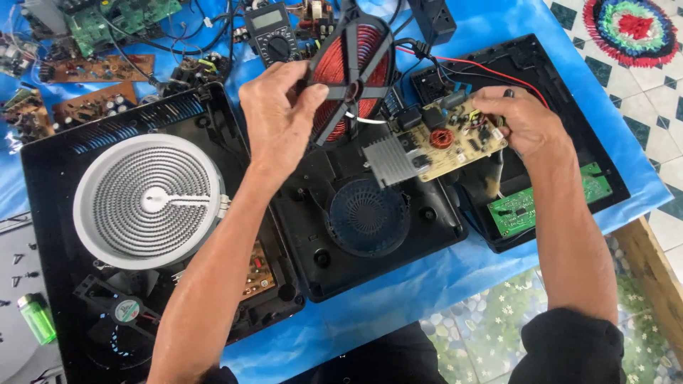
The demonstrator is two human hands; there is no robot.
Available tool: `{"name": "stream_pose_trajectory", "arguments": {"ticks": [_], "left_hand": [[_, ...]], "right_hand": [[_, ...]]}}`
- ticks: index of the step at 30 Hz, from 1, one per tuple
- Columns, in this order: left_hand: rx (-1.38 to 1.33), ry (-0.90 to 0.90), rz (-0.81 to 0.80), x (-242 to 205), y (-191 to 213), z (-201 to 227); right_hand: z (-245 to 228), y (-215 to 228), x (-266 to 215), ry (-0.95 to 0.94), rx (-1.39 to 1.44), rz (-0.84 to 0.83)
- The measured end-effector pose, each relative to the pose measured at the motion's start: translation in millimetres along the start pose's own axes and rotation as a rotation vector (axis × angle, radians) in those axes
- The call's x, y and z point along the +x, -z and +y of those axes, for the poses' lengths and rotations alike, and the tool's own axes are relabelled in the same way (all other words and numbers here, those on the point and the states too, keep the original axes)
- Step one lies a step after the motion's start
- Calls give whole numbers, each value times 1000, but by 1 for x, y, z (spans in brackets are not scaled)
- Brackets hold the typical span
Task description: Cleaning the heating coil and internal components of an induction cooker using a brush.
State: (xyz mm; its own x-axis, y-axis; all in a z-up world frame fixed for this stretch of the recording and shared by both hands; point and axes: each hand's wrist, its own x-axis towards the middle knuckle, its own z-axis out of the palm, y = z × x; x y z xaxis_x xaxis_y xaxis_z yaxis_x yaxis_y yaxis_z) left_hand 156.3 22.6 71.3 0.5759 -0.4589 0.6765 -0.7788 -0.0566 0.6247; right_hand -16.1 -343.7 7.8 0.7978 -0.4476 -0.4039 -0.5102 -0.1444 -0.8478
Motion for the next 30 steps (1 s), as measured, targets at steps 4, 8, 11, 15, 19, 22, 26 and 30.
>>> {"name": "stream_pose_trajectory", "arguments": {"ticks": [4, 8, 11, 15, 19, 22, 26, 30], "left_hand": [[18, 93, -17, -5, 17, -17], [-54, 62, -32, -9, 25, -32], [-22, 76, -34, -15, 25, -43], [20, 118, -11, -20, 31, -50], [-205, 142, 88, -35, 28, -107], [-183, 141, 118, -32, 31, -100], [21, 78, 143, -33, 33, -107], [70, 139, 155, -37, 32, -107]], "right_hand": [[5, -16, -9, 73, 133, -83], [-5, -28, -14, 75, 138, -139], [-8, -41, -9, 23, 129, -156], [-37, -67, -16, -77, 30, -149], [-2, -68, 16, 91, 133, -77], [-5, -74, 22, 61, 90, -69], [-3, -83, 31, 66, 61, -68], [9, -83, 46, 62, -1, -64]]}}
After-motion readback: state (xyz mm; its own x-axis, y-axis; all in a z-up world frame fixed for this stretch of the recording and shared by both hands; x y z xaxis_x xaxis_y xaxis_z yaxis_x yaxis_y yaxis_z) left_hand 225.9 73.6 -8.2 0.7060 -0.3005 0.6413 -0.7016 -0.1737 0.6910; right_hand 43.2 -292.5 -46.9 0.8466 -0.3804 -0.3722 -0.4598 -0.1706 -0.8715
